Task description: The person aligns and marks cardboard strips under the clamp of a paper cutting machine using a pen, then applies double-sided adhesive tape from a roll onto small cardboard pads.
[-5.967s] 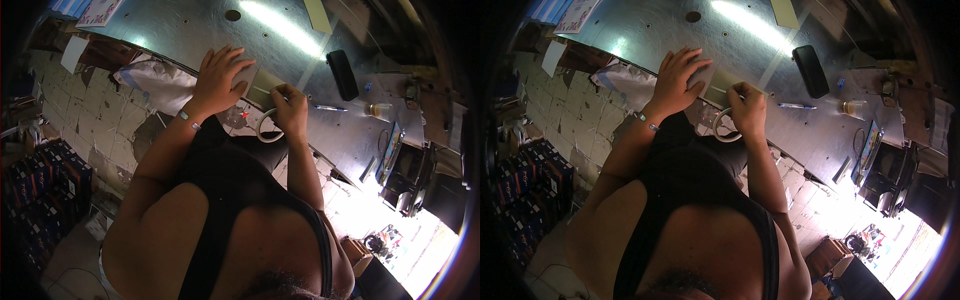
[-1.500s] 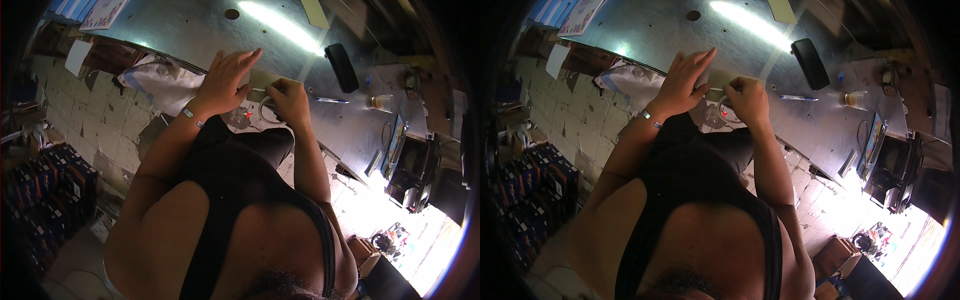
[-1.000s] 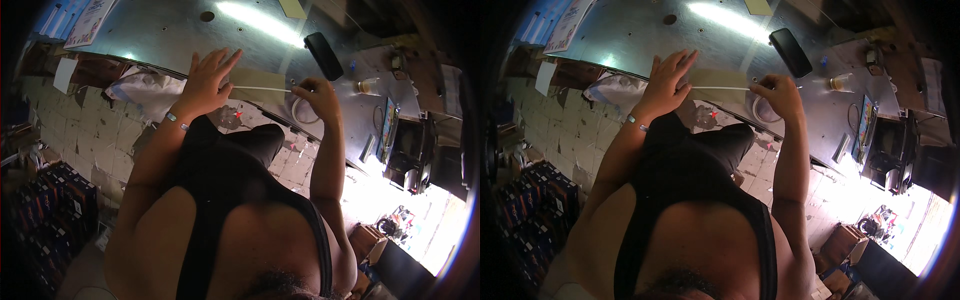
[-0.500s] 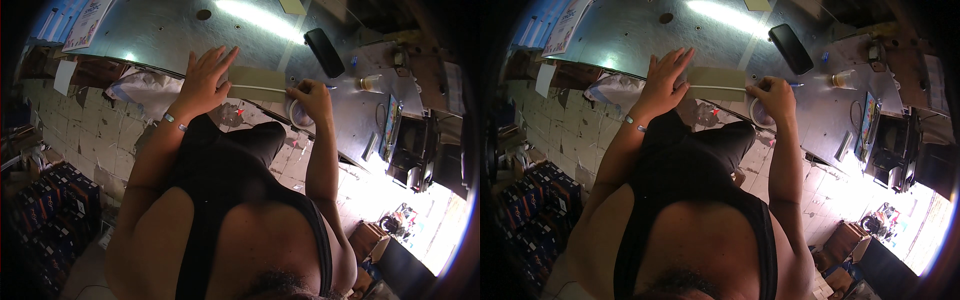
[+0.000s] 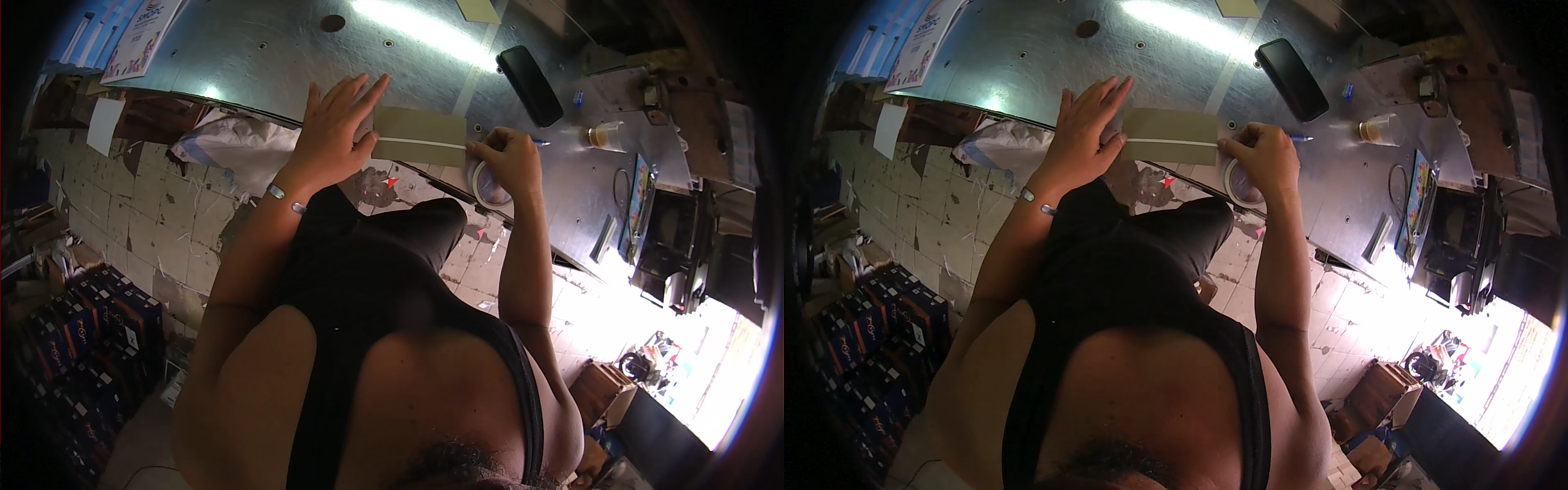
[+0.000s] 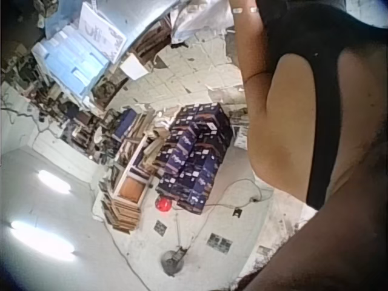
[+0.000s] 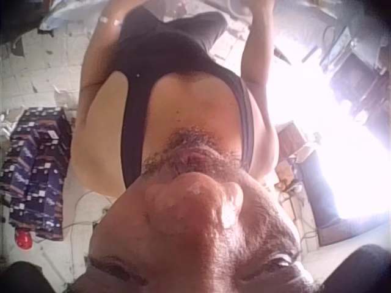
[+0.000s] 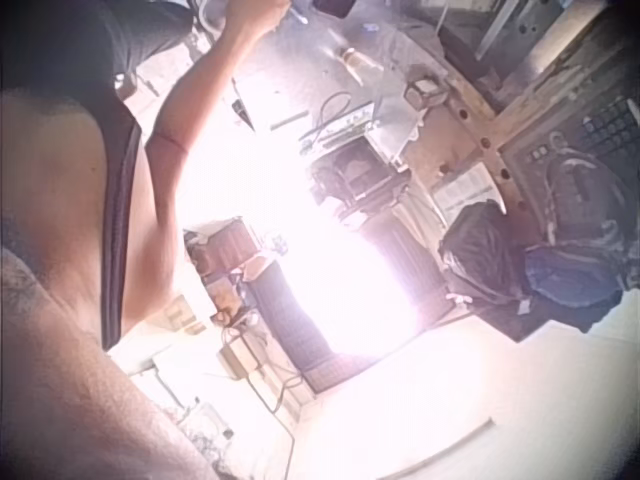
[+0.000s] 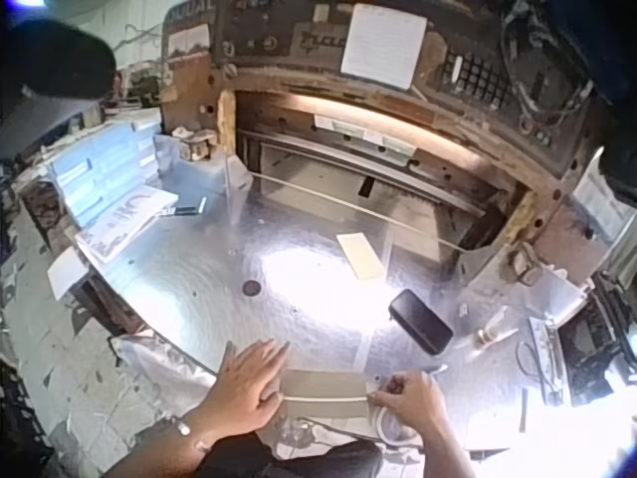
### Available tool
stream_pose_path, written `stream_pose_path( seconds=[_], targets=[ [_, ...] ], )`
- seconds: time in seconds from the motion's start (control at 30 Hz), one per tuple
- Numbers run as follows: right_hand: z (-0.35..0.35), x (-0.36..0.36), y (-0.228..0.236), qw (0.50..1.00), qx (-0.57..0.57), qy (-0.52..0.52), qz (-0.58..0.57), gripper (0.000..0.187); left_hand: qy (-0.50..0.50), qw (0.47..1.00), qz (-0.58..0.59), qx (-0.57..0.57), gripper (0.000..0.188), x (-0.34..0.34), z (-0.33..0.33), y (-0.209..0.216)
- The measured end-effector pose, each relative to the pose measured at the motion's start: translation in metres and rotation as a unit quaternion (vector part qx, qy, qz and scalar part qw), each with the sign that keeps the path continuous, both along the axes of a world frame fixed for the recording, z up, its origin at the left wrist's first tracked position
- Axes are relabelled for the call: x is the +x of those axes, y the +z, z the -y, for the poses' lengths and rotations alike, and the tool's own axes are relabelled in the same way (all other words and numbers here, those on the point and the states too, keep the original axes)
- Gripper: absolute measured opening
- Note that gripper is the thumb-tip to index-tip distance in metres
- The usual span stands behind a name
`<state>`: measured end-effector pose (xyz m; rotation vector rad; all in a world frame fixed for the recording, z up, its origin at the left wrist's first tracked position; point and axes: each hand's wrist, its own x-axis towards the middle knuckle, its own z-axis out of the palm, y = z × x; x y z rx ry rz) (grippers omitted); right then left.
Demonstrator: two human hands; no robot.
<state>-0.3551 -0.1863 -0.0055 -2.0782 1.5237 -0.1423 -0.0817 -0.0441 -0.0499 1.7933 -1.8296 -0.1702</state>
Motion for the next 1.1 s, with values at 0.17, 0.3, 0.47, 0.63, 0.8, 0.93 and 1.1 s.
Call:
stream_pose_path(
  seconds=[0.17,0.3,0.47,0.63,0.8,0.93,1.1],
  targets=[
    [0.001,0.0,0.001,1.0,0.009,-0.007,0.0,0.03,0.001,1.0,-0.006,-0.004,0.081,-0.001,0.0,0.0],
    [0.001,-0.002,0.0,1.0,0.013,0.001,0.026,0.03,0.001,1.0,-0.004,0.002,0.081,0.0,0.0,0.001],
    [0.001,-0.003,-0.001,0.999,0.019,-0.006,0.027,0.03,0.001,1.0,0.0,0.004,0.08,0.0,0.0,0.001],
    [0.001,-0.001,0.0,1.0,0.013,-0.005,0.026,0.029,0.002,1.0,0.0,0.0,0.08,0.0,0.0,0.0],
    [0.001,-0.001,0.0,1.0,0.005,-0.004,0.014,0.03,0.001,1.0,0.007,-0.003,0.081,0.0,0.001,-0.001],
    [-0.004,0.004,0.005,1.0,-0.015,-0.001,-0.013,0.033,0.001,1.0,-0.012,-0.005,0.082,0.0,0.002,0.001],
    [-0.01,0.004,0.005,0.999,-0.027,-0.006,-0.024,0.035,0.015,1.0,0.0,-0.028,0.082,-0.049,0.027,0.018]
  ],
)
